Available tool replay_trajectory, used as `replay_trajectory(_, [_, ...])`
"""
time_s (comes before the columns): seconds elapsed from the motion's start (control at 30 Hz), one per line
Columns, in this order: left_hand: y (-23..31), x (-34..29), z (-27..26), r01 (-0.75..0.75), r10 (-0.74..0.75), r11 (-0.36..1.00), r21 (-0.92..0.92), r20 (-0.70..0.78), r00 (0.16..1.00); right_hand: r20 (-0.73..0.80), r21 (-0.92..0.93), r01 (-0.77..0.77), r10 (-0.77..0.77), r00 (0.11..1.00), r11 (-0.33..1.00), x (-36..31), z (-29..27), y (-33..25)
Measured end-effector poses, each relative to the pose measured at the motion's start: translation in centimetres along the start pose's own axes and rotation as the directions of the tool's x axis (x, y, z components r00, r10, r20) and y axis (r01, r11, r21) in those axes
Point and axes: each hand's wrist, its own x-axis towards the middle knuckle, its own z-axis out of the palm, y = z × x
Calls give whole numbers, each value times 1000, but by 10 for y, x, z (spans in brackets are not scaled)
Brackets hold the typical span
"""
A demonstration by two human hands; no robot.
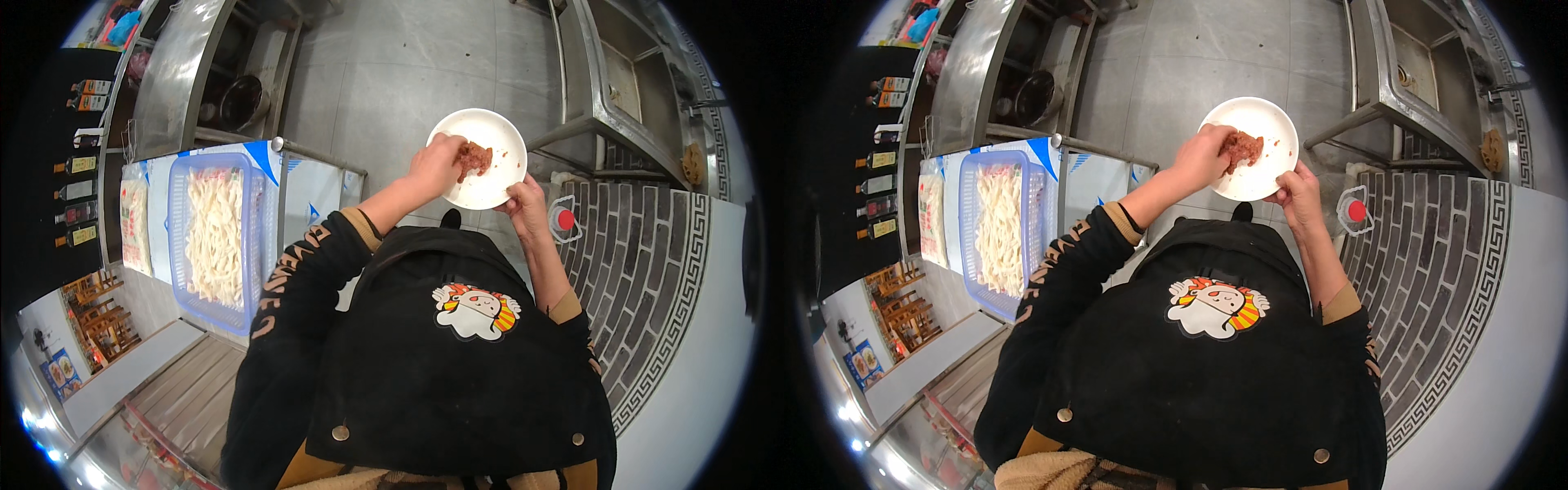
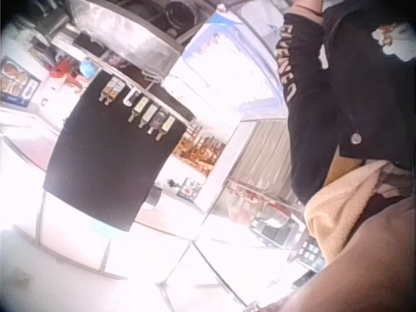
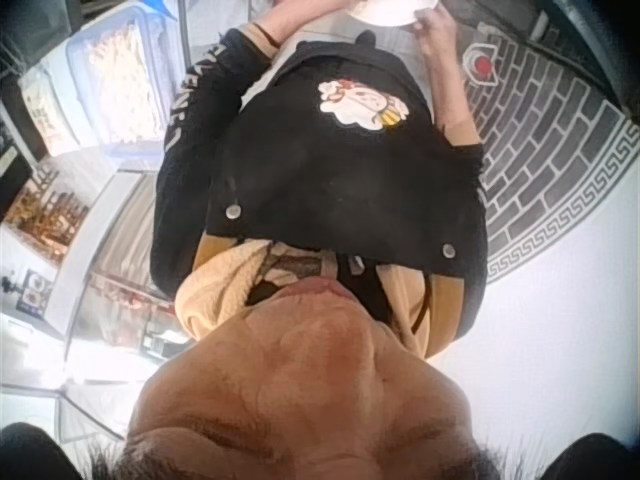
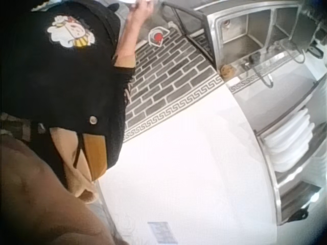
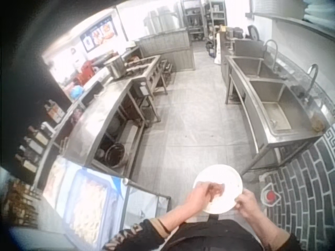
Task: The person mixes raw ground meat with a white powder in a white bowl using their right hand while holding the bowl with the left. They move from the counter to the sink, rinse their hand under running water, and continue mixing the meat until the clip ends.
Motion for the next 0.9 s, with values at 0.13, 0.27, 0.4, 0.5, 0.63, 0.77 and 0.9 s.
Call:
replay_trajectory(0.13, [9,17,6,-138,78,964,-228,-255,964,0,-33,69,-69,998,997,3,4,2])
replay_trajectory(0.27, [47,13,13,-361,319,927,-101,-293,901,21,22,66,-66,998,998,8,2,2])
replay_trajectory(0.4, [53,3,13,-552,558,829,92,-71,827,31,111,32,-36,999,993,9,-10,3])
replay_trajectory(0.5, [34,-5,2,-635,625,757,154,112,772,15,151,22,-24,1000,988,6,-22,3])
replay_trajectory(0.63, [18,-3,-17,-582,568,811,60,164,807,8,104,14,-15,1000,995,3,-28,1])
replay_trajectory(0.77, [36,11,-6,-369,372,909,-195,-24,928,37,107,-1,-3,999,994,4,-23,-1])
replay_trajectory(0.9, [48,20,12,-533,534,845,-37,45,844,59,102,-26,20,998,994,5,-19,-3])
